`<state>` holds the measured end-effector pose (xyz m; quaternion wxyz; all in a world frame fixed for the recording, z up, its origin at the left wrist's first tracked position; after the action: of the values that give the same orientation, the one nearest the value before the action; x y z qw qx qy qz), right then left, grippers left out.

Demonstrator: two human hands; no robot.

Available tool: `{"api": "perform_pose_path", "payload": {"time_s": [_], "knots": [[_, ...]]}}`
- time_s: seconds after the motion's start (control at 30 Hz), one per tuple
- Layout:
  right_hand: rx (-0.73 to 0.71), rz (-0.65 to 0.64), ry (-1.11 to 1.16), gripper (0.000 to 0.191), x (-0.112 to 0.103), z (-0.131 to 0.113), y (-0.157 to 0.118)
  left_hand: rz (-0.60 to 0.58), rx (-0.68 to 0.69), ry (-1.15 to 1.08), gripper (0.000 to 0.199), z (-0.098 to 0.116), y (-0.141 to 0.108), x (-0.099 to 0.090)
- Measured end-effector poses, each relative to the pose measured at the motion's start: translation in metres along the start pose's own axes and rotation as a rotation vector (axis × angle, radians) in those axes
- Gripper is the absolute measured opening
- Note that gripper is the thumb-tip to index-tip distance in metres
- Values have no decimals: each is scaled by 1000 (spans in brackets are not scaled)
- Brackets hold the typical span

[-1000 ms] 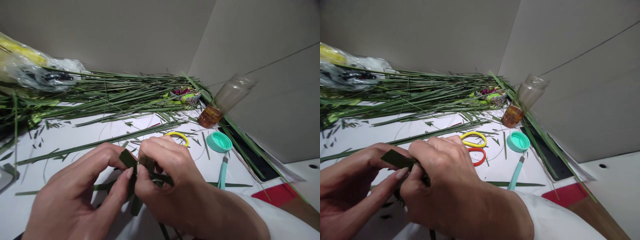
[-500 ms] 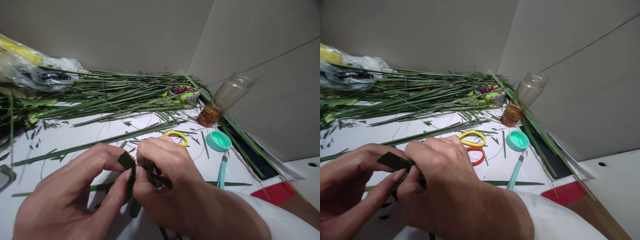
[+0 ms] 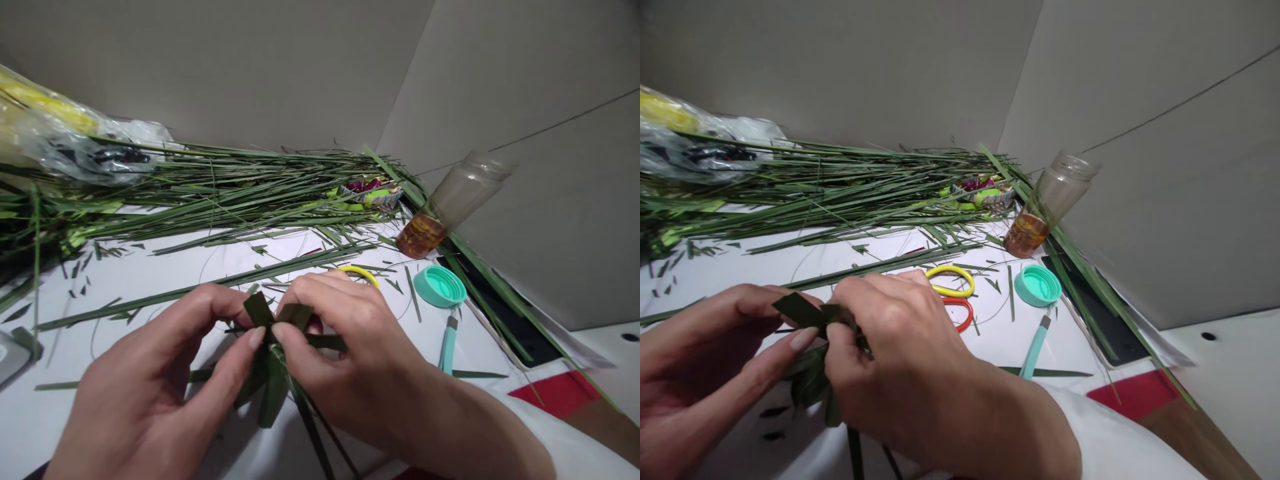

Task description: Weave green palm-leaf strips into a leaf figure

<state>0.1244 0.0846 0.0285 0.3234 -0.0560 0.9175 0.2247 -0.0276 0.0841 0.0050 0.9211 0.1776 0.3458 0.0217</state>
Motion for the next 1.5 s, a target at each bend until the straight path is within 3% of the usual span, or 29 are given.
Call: {"api": "perform_pose_path", "payload": {"time_s": [0.2,0.47,0.83,0.97,1.17,1.5], "knots": [[95,-60,60,21,0,8,5,-64,-90,-163,11,-9,0,0],[90,-58,51,25,-1,6,2,-54,-119,-208,14,-12,3,2],[187,-200,187,23,5,12,7,-86,-5,-140,9,2,4,3],[201,-205,186,23,8,13,5,-116,-93,-84,17,-2,4,8],[193,-162,133,21,11,15,2,-42,-97,-12,34,9,16,7],[144,-101,98,22,8,13,5,-95,-117,-195,19,2,9,9]]}}
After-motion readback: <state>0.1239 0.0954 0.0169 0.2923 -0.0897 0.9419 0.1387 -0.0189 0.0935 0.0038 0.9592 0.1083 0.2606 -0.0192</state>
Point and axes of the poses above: each hand's wrist, its own y-axis towards the middle knuckle, its own x-axis out of the palm, z = x × y, the point moved 9 cm from there along y, towards the middle knuckle, and after that the axes turned 1 degree about z, right-handed, at the moved point
